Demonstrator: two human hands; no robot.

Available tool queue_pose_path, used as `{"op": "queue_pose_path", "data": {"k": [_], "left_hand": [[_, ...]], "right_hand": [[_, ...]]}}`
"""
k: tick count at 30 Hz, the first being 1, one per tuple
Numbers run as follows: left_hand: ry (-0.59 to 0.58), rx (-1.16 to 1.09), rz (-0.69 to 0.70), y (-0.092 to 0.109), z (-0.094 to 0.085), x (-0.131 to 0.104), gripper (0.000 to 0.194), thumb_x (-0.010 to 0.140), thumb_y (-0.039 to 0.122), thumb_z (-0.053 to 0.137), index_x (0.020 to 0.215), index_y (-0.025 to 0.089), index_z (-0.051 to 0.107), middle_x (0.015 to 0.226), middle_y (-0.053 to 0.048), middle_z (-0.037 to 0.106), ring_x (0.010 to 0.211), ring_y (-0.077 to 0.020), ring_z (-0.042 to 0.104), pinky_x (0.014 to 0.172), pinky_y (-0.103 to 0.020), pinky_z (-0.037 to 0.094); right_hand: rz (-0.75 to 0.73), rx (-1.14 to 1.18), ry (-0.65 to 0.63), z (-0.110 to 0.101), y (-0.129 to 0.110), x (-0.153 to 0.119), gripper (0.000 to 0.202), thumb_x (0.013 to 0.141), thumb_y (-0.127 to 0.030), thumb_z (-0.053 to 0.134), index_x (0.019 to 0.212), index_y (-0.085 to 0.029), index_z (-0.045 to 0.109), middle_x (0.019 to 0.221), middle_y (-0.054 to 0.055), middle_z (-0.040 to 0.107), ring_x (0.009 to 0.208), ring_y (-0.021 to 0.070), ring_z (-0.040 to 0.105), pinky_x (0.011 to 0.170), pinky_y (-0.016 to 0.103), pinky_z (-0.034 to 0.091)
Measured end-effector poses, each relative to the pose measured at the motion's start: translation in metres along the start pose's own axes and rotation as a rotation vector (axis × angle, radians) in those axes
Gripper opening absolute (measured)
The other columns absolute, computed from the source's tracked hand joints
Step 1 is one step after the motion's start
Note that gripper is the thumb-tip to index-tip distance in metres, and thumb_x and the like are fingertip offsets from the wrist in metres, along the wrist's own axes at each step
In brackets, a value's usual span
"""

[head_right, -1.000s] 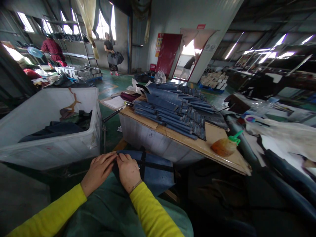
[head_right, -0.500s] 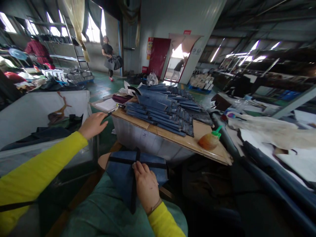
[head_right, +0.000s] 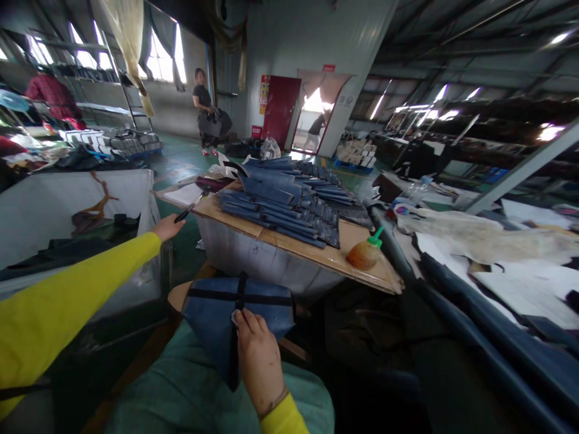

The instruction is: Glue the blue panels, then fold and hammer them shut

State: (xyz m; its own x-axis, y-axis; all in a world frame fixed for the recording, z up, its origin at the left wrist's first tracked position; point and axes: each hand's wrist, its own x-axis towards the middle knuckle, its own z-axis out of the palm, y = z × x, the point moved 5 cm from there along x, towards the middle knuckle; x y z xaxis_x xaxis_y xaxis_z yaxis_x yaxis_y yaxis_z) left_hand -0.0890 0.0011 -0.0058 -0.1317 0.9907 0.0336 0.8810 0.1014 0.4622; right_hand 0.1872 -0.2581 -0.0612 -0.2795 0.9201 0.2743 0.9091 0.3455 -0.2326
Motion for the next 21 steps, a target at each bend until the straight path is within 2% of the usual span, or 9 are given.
{"op": "queue_pose_path", "data": {"k": [2,5,8,10,12,14,16,18,21], "left_hand": [[-0.023,-0.05,0.013,-0.009,-0.006,-0.028,0.039,0.089,0.043,0.033,0.105,0.014,0.052,0.08,-0.008,0.061,0.072,-0.0206,0.06,0.058,-0.027,0.045],[-0.116,-0.162,0.053,-0.017,-0.01,-0.088,0.048,0.087,0.056,0.027,0.106,0.019,0.051,0.069,0.0,0.053,0.054,-0.0125,0.052,0.044,-0.02,0.038],[-0.39,-0.378,0.041,-0.021,0.005,-0.158,0.05,0.081,0.061,0.038,0.105,0.019,0.053,0.061,0.004,0.045,0.045,-0.0093,0.042,0.038,-0.017,0.03],[-0.555,-0.425,0.035,-0.021,0.016,-0.198,0.05,0.08,0.06,0.041,0.105,0.019,0.055,0.059,0.004,0.045,0.046,-0.0091,0.042,0.038,-0.016,0.031],[-0.653,-0.453,0.081,-0.015,0.023,-0.227,0.047,0.082,0.057,0.042,0.106,0.019,0.058,0.061,0.002,0.051,0.05,-0.01,0.046,0.041,-0.017,0.036],[-0.633,-0.46,0.156,-0.009,0.022,-0.242,0.044,0.084,0.054,0.042,0.109,0.022,0.06,0.07,0.0,0.06,0.058,-0.0125,0.054,0.048,-0.019,0.044],[-0.502,-0.408,0.237,-0.007,0.018,-0.245,0.041,0.085,0.05,0.042,0.112,0.025,0.06,0.087,-0.002,0.067,0.075,-0.0169,0.061,0.062,-0.023,0.051],[-0.383,-0.287,0.295,-0.012,0.018,-0.246,0.039,0.086,0.047,0.042,0.115,0.027,0.059,0.102,-0.002,0.067,0.093,-0.0208,0.062,0.079,-0.028,0.052],[-0.339,-0.083,0.318,-0.029,0.028,-0.246,0.037,0.086,0.044,0.043,0.115,0.026,0.059,0.107,-0.002,0.067,0.101,-0.0234,0.062,0.088,-0.034,0.049]], "right_hand": [[-0.007,0.04,0.011,0.0,0.004,-0.006,0.041,0.085,-0.009,0.046,0.125,-0.021,0.051,0.12,0.006,0.058,0.105,0.0198,0.053,0.087,0.034,0.05],[-0.009,0.08,0.046,0.001,0.009,-0.011,0.041,0.086,-0.01,0.045,0.125,-0.021,0.051,0.12,0.007,0.057,0.107,0.0199,0.053,0.088,0.035,0.05],[-0.015,0.111,0.082,0.001,0.011,-0.013,0.038,0.087,-0.011,0.043,0.123,-0.02,0.052,0.117,0.008,0.059,0.106,0.0202,0.054,0.087,0.036,0.051],[-0.019,0.132,0.095,0.0,0.011,-0.012,0.038,0.087,-0.012,0.043,0.122,-0.02,0.053,0.117,0.008,0.059,0.105,0.02,0.055,0.087,0.036,0.051],[-0.018,0.149,0.097,-0.001,0.012,-0.013,0.038,0.087,-0.012,0.042,0.123,-0.02,0.052,0.117,0.009,0.059,0.106,0.0199,0.054,0.088,0.037,0.05],[-0.011,0.158,0.09,-0.001,0.013,-0.015,0.039,0.087,-0.011,0.042,0.124,-0.021,0.052,0.118,0.009,0.058,0.108,0.0202,0.054,0.089,0.037,0.05],[-0.002,0.161,0.085,-0.001,0.015,-0.017,0.039,0.087,-0.01,0.043,0.124,-0.02,0.051,0.119,0.009,0.058,0.109,0.0207,0.053,0.089,0.038,0.05],[0.008,0.164,0.08,0.0,0.016,-0.019,0.04,0.087,-0.009,0.043,0.124,-0.02,0.051,0.12,0.009,0.057,0.109,0.0208,0.052,0.089,0.038,0.049],[0.017,0.179,0.074,0.001,0.016,-0.019,0.04,0.087,-0.009,0.043,0.124,-0.019,0.051,0.121,0.008,0.056,0.11,0.0205,0.051,0.09,0.037,0.049]]}}
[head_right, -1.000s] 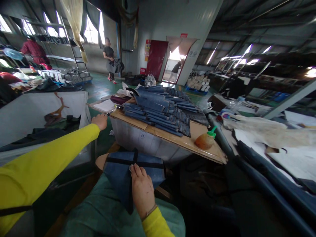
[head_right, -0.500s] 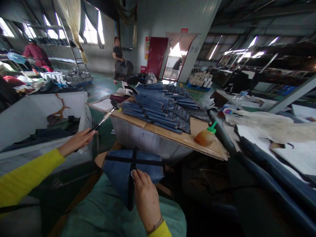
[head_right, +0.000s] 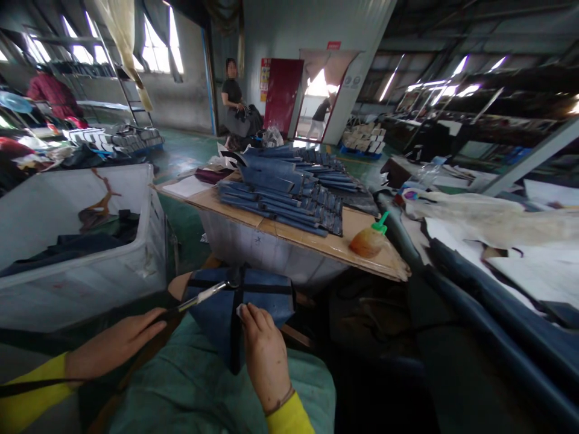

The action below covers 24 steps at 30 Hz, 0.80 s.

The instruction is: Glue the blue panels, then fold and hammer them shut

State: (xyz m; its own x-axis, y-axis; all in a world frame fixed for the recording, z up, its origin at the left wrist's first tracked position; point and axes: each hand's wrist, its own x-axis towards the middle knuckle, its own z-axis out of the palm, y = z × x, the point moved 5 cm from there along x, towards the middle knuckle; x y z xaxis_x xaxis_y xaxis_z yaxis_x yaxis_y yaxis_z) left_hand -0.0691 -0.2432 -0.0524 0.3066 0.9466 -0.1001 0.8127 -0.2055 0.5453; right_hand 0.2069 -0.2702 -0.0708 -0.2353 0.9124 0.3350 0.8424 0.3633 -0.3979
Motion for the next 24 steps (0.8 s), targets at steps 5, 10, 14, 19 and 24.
{"op": "queue_pose_path", "data": {"k": [5,10,14,19,24], "left_hand": [[0.003,0.066,0.038,0.0,-0.002,-0.007,0.038,0.089,0.041,0.042,0.123,0.029,0.052,0.12,0.001,0.061,0.109,-0.0216,0.058,0.094,-0.033,0.046],[-0.058,0.04,0.088,0.015,0.002,-0.009,0.036,0.089,0.039,0.041,0.122,0.029,0.053,0.116,0.001,0.063,0.105,-0.0204,0.06,0.09,-0.029,0.049],[-0.078,0.053,0.045,0.011,0.01,-0.008,0.037,0.09,0.042,0.039,0.119,0.027,0.055,0.116,0.0,0.063,0.104,-0.0197,0.061,0.09,-0.028,0.048],[-0.069,0.064,0.046,0.009,0.007,-0.009,0.042,0.092,0.043,0.034,0.127,0.025,0.049,0.12,-0.001,0.06,0.109,-0.0184,0.058,0.095,-0.027,0.044],[-0.097,0.084,0.047,0.012,0.004,-0.005,0.041,0.09,0.044,0.038,0.124,0.025,0.052,0.121,-0.001,0.06,0.109,-0.0202,0.058,0.095,-0.03,0.045]], "right_hand": [[0.005,0.016,-0.01,-0.002,-0.002,0.003,0.038,0.088,-0.009,0.043,0.123,-0.018,0.052,0.12,0.008,0.057,0.108,0.0202,0.051,0.092,0.037,0.048],[0.005,-0.002,0.01,-0.004,-0.003,0.002,0.035,0.088,-0.012,0.044,0.121,-0.018,0.054,0.118,0.009,0.058,0.108,0.0208,0.052,0.091,0.037,0.048],[0.008,-0.004,0.011,-0.003,-0.001,-0.001,0.035,0.089,-0.012,0.043,0.122,-0.018,0.054,0.118,0.009,0.058,0.108,0.0203,0.052,0.091,0.036,0.048],[0.004,-0.008,0.012,-0.003,0.001,-0.003,0.036,0.089,-0.013,0.043,0.123,-0.017,0.053,0.12,0.009,0.057,0.109,0.0212,0.052,0.091,0.038,0.048],[-0.001,-0.018,0.023,-0.004,0.0,-0.004,0.036,0.088,-0.013,0.044,0.123,-0.018,0.053,0.119,0.008,0.058,0.108,0.0212,0.053,0.089,0.037,0.049]]}}
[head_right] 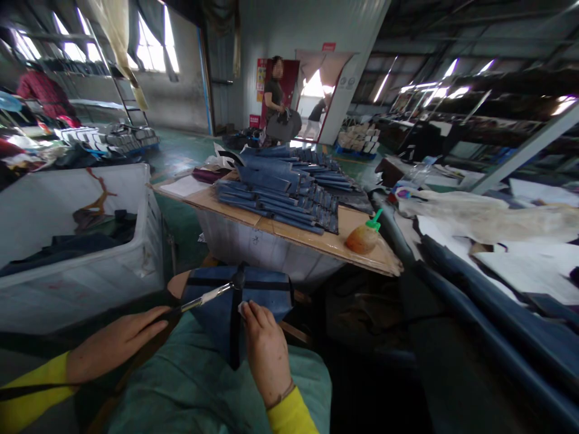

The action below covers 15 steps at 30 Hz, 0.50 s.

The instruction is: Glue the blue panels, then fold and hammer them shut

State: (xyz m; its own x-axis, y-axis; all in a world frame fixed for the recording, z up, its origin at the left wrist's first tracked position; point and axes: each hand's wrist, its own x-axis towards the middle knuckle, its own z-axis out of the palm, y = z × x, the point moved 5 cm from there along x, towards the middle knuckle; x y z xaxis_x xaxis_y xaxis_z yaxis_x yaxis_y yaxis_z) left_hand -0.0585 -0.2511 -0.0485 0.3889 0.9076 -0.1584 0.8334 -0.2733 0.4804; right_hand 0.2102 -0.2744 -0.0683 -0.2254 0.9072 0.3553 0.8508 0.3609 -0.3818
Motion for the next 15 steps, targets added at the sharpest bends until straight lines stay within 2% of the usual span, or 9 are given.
{"op": "queue_pose_path", "data": {"k": [2,4,8,15], "left_hand": [[0.063,-0.027,0.028,0.003,-0.005,0.002,0.041,0.091,0.043,0.038,0.127,0.027,0.05,0.124,0.001,0.058,0.112,-0.0193,0.056,0.096,-0.028,0.043],[0.078,-0.038,0.05,0.005,-0.006,0.004,0.04,0.091,0.042,0.038,0.127,0.027,0.048,0.124,0.001,0.058,0.113,-0.0193,0.055,0.096,-0.027,0.044],[-0.034,-0.028,0.015,0.008,0.001,0.01,0.039,0.091,0.044,0.036,0.12,0.024,0.055,0.113,-0.002,0.065,0.103,-0.0213,0.061,0.088,-0.029,0.048],[-0.032,-0.121,0.072,0.036,0.007,0.024,0.043,0.092,0.045,0.032,0.126,0.023,0.048,0.11,-0.005,0.065,0.104,-0.0199,0.06,0.092,-0.029,0.044]], "right_hand": [[-0.003,-0.003,0.006,-0.001,0.0,-0.001,0.036,0.088,-0.012,0.044,0.123,-0.018,0.052,0.119,0.009,0.058,0.108,0.021,0.053,0.09,0.037,0.049],[-0.004,-0.004,0.015,-0.001,0.0,-0.001,0.036,0.089,-0.013,0.044,0.123,-0.018,0.052,0.12,0.009,0.057,0.108,0.0208,0.053,0.091,0.037,0.049],[0.0,-0.009,0.03,-0.001,0.002,-0.001,0.035,0.088,-0.014,0.046,0.122,-0.018,0.054,0.118,0.009,0.059,0.108,0.0209,0.054,0.09,0.037,0.05],[0.007,-0.014,0.038,0.001,0.005,-0.004,0.036,0.087,-0.012,0.045,0.122,-0.018,0.054,0.12,0.009,0.058,0.112,0.0219,0.051,0.094,0.038,0.048]]}}
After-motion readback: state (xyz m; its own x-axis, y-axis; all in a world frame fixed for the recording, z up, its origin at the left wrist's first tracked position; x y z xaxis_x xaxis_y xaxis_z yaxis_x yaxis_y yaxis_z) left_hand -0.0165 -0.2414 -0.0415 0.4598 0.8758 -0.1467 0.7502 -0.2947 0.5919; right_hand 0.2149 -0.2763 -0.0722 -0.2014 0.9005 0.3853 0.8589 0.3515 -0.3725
